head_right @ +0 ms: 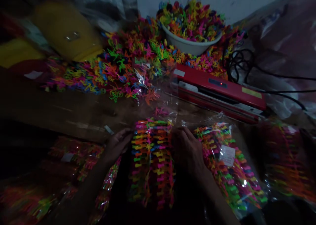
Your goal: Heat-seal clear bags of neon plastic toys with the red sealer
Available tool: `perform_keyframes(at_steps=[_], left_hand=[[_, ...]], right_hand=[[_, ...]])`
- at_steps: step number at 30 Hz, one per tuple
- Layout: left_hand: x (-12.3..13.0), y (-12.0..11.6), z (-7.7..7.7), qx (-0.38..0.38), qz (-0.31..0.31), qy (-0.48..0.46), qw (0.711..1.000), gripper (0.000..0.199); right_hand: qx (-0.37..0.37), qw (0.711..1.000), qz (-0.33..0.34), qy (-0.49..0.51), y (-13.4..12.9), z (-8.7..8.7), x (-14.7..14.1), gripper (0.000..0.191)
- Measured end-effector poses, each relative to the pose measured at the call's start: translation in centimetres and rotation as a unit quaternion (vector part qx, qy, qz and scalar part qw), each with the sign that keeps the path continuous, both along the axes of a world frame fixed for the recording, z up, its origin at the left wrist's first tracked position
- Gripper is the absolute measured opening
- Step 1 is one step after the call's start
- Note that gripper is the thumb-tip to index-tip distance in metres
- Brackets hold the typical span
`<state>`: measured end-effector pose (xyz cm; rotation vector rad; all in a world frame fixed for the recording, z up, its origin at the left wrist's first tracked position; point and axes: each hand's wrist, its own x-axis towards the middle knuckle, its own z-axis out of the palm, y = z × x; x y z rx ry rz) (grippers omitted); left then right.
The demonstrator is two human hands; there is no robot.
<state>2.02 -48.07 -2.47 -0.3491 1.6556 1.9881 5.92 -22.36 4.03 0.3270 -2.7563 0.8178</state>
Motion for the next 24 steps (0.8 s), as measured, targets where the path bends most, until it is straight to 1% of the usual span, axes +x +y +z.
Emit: perform_keyframes(at_steps=[3, 6, 9, 11, 12, 14, 16, 18, 20, 22, 23, 24], left_hand=[[0.1, -0.5, -0.2, -0.040, -0.017, 0.030, 0.999, 0.030], [0.4, -0.9, 0.1, -0.102, -0.045, 0.063, 0.992, 0.030], [0.6, -1.3, 0.8, -0.110, -0.065, 0.070, 0.989, 0.028], [0.5, -1.5, 1.6, -0.114, -0.086, 0.098, 0.985, 0.024], [0.4, -1.7, 2.1, -0.129, -0.108, 0.115, 0.979, 0.022], [0.0, -2.2, 3.2, -0.189, -0.167, 0.143, 0.957, 0.018], [-0.5, -2.6, 4.3, -0.249, -0.227, 0.160, 0.928, 0.014], [-0.7, -2.6, 4.9, -0.288, -0.251, 0.197, 0.903, 0.009], [-0.2, -2.1, 4.8, -0.320, -0.224, 0.270, 0.880, 0.005], [1.1, -1.5, 4.1, -0.352, -0.157, 0.345, 0.856, 0.008], [1.7, -1.2, 3.5, -0.359, -0.117, 0.366, 0.851, 0.012], [2.2, -1.0, 2.9, -0.348, -0.083, 0.373, 0.856, 0.014]], right_hand=[[0.012, 1.000, 0.005, -0.008, 0.1, 0.0, 0.4, 0.012], [0.040, 0.999, 0.015, 0.011, 0.1, -0.2, 0.8, 0.010], [0.040, 0.999, 0.030, -0.011, 0.2, -0.1, 1.0, 0.011], [0.028, 0.997, 0.053, -0.038, 0.4, 0.2, 1.2, 0.012], [0.017, 0.996, 0.069, -0.052, 0.5, 0.5, 1.2, 0.012], [0.006, 0.992, 0.101, -0.073, 0.8, 0.8, 1.2, 0.013], [0.024, 0.990, 0.113, -0.076, 1.1, 0.8, 1.1, 0.017], [0.056, 0.992, 0.104, -0.051, 1.4, 0.6, 1.4, 0.018], [0.061, 0.995, 0.077, -0.030, 1.5, 0.5, 1.7, 0.018], [0.044, 0.998, 0.053, -0.011, 1.3, 0.8, 1.9, 0.016], [0.035, 0.998, 0.044, 0.004, 1.1, 1.0, 1.7, 0.014], [0.028, 0.999, 0.036, 0.024, 0.8, 1.2, 1.2, 0.012]])
